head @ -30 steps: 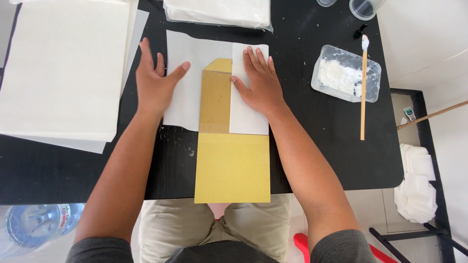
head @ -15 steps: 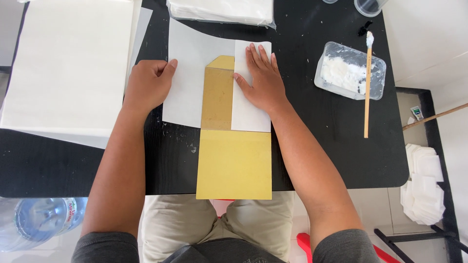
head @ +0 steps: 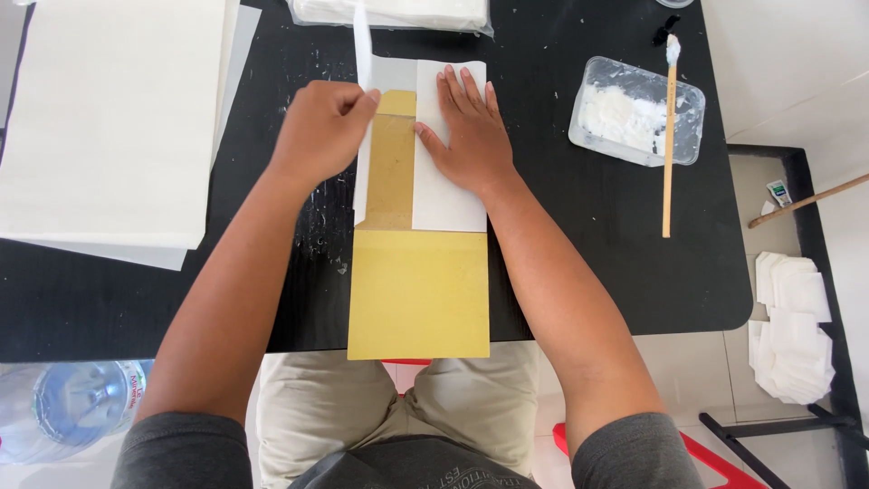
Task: The person places a white sheet of paper over a yellow cardboard template and folds the paper edges around it. Then, using a brush, the person applies white glue from a container onto the folded paper edges.
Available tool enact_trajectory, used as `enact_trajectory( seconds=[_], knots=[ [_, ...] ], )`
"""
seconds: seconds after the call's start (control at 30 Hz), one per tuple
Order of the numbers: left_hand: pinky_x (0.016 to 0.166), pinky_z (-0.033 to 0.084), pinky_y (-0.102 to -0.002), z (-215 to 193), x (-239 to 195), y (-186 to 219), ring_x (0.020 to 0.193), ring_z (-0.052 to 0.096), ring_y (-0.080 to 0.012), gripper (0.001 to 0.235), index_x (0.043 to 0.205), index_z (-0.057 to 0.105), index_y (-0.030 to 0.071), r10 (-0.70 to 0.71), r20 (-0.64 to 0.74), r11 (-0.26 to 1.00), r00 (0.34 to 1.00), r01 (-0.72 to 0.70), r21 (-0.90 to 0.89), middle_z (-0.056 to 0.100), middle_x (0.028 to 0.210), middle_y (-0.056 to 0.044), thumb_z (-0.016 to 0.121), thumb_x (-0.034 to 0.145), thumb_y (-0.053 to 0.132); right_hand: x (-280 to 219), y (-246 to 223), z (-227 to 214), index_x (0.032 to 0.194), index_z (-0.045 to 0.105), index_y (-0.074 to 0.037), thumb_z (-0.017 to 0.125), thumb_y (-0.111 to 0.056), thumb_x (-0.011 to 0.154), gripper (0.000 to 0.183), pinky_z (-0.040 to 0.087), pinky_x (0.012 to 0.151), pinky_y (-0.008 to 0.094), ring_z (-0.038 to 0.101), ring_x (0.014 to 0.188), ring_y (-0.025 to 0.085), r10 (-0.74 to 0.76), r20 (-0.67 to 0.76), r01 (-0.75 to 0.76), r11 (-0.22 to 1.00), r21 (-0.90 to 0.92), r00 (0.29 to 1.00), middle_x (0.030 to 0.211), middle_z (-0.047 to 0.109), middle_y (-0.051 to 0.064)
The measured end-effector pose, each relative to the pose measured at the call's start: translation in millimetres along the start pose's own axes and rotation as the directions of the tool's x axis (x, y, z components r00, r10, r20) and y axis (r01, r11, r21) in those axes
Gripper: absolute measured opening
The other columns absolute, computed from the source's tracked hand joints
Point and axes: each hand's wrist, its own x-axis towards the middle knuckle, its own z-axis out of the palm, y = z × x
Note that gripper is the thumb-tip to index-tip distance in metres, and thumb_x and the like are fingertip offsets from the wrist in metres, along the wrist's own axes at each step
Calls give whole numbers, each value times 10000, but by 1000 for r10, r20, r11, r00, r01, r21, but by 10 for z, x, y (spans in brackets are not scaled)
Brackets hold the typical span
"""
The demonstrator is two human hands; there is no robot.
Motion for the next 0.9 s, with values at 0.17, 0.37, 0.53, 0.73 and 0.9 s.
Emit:
enact_trajectory(
  seconds=[0.17, 0.37, 0.53, 0.73, 0.9],
  knots=[
    [551, 239, -337, 409, 161, -40, 539, 282, -121, 569, 604, 291, 153, 18, 30, 997, 999, -20, 79, 305, 539, 32, 530, 1104, 282, -7, 24, 37, 1643, 170, -72, 309, -557, 1089, 749, 22, 1289, 452, 72, 1593, 236, -9, -22, 9, 1000, 9, 1000, 1727, 165, 80],
    [529, 289, -374, 792, 252, -179, 557, 372, -183, 480, 616, 374, 165, -53, 53, 969, 997, 39, 243, 414, 558, 24, 480, 1064, 297, 27, 64, 105, 1634, 217, -59, 345, -475, 1096, 692, 36, 1291, 463, 95, 1590, 239, -30, -60, 28, 999, -38, 998, 1721, 187, 77],
    [547, 346, -431, 915, 261, -293, 619, 502, -282, 446, 654, 444, 153, -74, 32, 942, 997, 59, 330, 561, 636, -12, 418, 1056, 346, 28, 82, 125, 1635, 214, -59, 371, -458, 1099, 686, 34, 1290, 466, 86, 1590, 239, -28, -49, 25, 998, -64, 998, 1723, 179, 75],
    [564, 415, -499, 935, 198, -349, 668, 588, -388, 314, 931, 522, 110, 39, 50, 938, 998, -54, 342, 658, 767, -112, 315, 1059, 308, 29, 98, 123, 1631, 227, -50, 359, -324, 1115, 599, 41, 1289, 467, 95, 1589, 242, -46, -68, 41, 997, -63, 997, 1721, 198, 79],
    [599, 406, -440, 823, 39, -423, 655, 548, -292, 111, 1067, 460, 91, 236, 145, 952, 961, -259, 165, 610, 798, -87, 522, 975, 103, 4, 77, 96, 1637, 206, -60, 210, -387, 1140, 595, 47, 1292, 440, 115, 1594, 236, -47, -86, 51, 998, 39, 995, 1720, 227, 80]
  ],
)
